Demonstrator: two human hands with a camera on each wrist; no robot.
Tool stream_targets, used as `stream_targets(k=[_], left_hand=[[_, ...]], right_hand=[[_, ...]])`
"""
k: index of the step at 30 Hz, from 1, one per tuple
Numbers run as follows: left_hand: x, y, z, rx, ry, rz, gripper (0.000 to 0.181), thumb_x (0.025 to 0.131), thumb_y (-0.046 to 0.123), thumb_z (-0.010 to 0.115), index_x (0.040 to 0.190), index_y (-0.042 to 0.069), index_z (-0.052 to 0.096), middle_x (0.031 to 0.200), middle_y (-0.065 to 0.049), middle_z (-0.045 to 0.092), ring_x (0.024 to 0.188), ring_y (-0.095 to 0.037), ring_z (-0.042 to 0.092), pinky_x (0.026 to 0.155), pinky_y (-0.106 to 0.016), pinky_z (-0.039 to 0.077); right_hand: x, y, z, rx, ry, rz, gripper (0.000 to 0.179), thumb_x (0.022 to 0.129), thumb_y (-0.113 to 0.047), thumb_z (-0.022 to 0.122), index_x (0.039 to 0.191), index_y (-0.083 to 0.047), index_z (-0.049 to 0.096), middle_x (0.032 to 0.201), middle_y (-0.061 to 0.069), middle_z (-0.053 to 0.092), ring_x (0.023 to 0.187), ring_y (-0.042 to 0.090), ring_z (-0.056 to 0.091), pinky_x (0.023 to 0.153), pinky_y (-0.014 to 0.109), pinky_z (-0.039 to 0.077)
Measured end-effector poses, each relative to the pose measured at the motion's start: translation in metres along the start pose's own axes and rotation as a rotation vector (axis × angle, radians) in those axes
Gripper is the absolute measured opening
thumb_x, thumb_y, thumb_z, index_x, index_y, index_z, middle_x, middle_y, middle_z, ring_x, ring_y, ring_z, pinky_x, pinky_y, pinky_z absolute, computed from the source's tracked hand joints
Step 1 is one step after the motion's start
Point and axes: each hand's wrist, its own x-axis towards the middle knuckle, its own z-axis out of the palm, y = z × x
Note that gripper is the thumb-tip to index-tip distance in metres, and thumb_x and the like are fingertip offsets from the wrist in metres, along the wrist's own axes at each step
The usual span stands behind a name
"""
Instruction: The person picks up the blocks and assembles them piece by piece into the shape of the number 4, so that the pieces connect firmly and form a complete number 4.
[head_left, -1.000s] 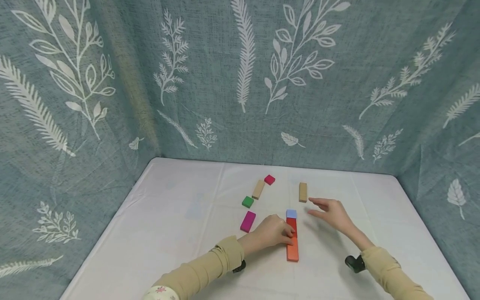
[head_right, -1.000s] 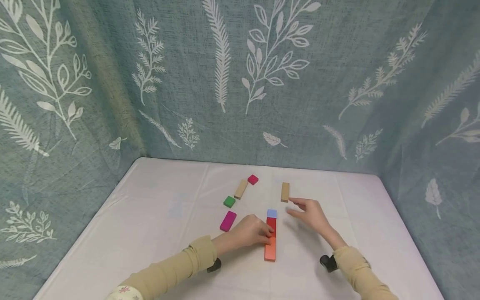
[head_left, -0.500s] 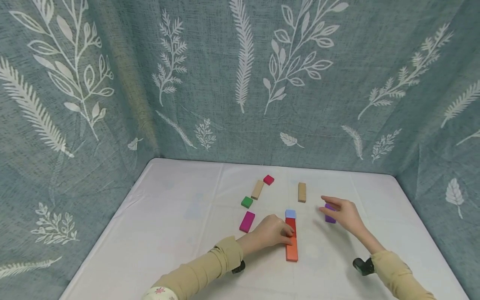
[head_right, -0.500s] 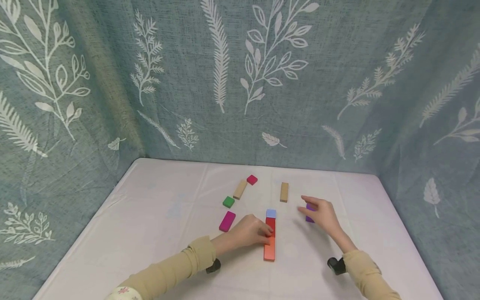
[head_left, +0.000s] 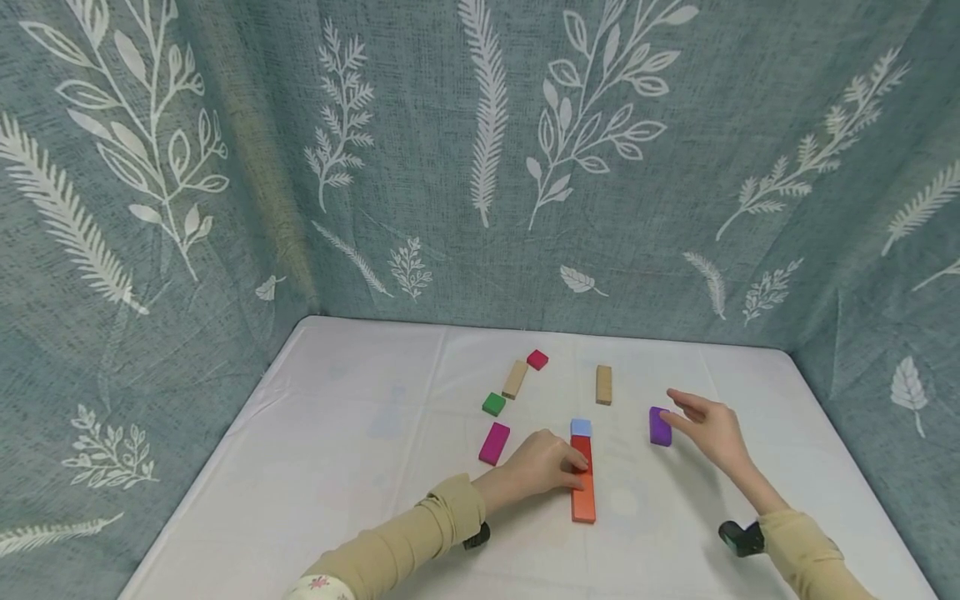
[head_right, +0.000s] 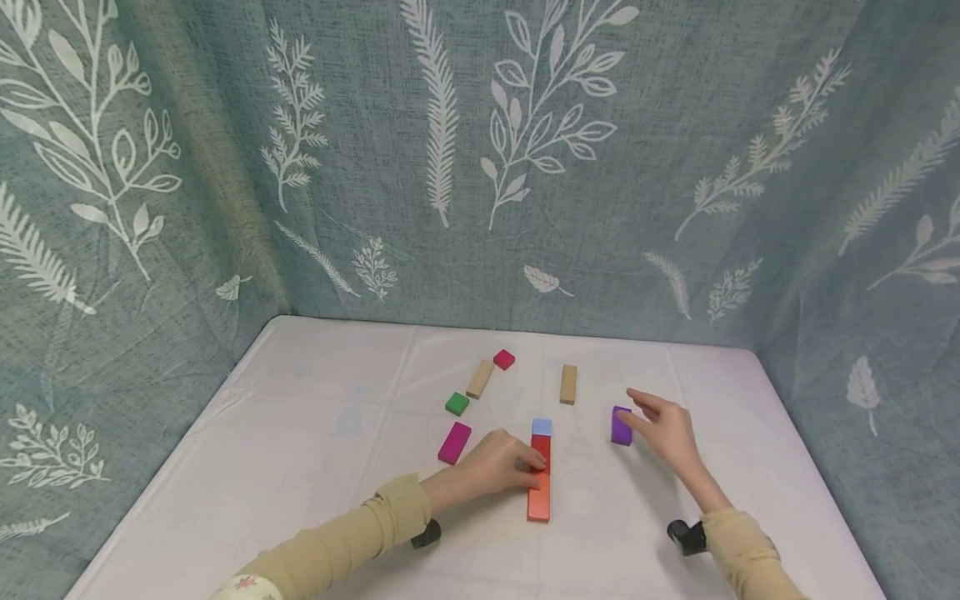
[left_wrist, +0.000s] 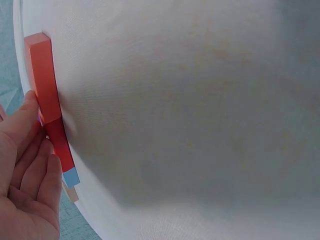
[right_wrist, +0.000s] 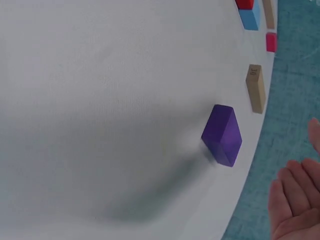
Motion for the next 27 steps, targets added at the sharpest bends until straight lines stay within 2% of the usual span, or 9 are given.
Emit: stream_targets(k=[6,8,10,14,15,17,27], left_hand=[[0.001,0.001,0.000,-0.008,-0.004,-0.005,0.027,0.078,0.029,0.077,0.102,0.018,0.076,0.099,0.010,0.074,0.093,-0.002,0.065,0.081,-0.011,0.046],[0.001,0.001,0.000,-0.007,-0.005,-0.011,0.027,0.078,0.029,0.078,0.102,0.019,0.076,0.098,0.010,0.074,0.092,-0.001,0.065,0.081,-0.011,0.046],[0.002,0.001,0.000,-0.005,-0.005,-0.015,0.026,0.077,0.030,0.078,0.102,0.019,0.076,0.098,0.011,0.074,0.092,-0.001,0.065,0.081,-0.012,0.046],[0.002,0.000,0.001,0.005,0.000,-0.015,0.026,0.077,0.031,0.078,0.101,0.020,0.076,0.098,0.011,0.074,0.093,0.000,0.065,0.081,-0.011,0.046],[0.002,0.000,0.001,0.004,0.001,-0.014,0.026,0.077,0.031,0.078,0.101,0.020,0.076,0.098,0.011,0.074,0.093,0.000,0.065,0.081,-0.011,0.045],[0.001,0.001,0.000,0.008,0.002,-0.013,0.026,0.077,0.031,0.078,0.101,0.020,0.076,0.098,0.012,0.074,0.093,0.000,0.065,0.081,-0.011,0.045],[0.001,0.001,-0.001,-0.010,-0.001,-0.008,0.026,0.078,0.030,0.078,0.101,0.019,0.076,0.098,0.011,0.074,0.094,-0.001,0.065,0.083,-0.012,0.046]], right_hand=[[-0.001,0.007,-0.005,-0.024,0.034,0.030,0.051,0.090,-0.027,0.065,0.128,0.006,0.055,0.128,0.027,0.056,0.119,0.041,0.054,0.091,0.037,0.047],[-0.001,0.010,-0.006,-0.025,0.041,0.036,0.051,0.090,-0.027,0.065,0.128,0.006,0.055,0.128,0.027,0.056,0.118,0.040,0.055,0.089,0.031,0.050],[-0.002,0.013,-0.007,-0.024,0.040,0.047,0.051,0.091,-0.028,0.064,0.128,0.006,0.055,0.128,0.027,0.056,0.118,0.040,0.055,0.089,0.030,0.050],[-0.004,0.013,-0.004,-0.032,0.024,0.086,0.052,0.091,-0.028,0.064,0.128,0.007,0.055,0.128,0.027,0.056,0.116,0.041,0.056,0.089,0.034,0.051],[-0.005,0.013,-0.002,-0.036,0.021,0.096,0.052,0.090,-0.028,0.065,0.127,0.007,0.055,0.127,0.028,0.056,0.116,0.041,0.056,0.090,0.040,0.050],[-0.008,0.012,0.002,-0.041,0.014,0.112,0.051,0.090,-0.027,0.065,0.126,0.008,0.055,0.126,0.029,0.056,0.115,0.042,0.057,0.090,0.043,0.049],[-0.016,0.019,0.022,-0.062,-0.035,0.184,0.051,0.090,-0.023,0.064,0.126,0.011,0.053,0.126,0.031,0.055,0.115,0.045,0.056,0.091,0.049,0.049]])
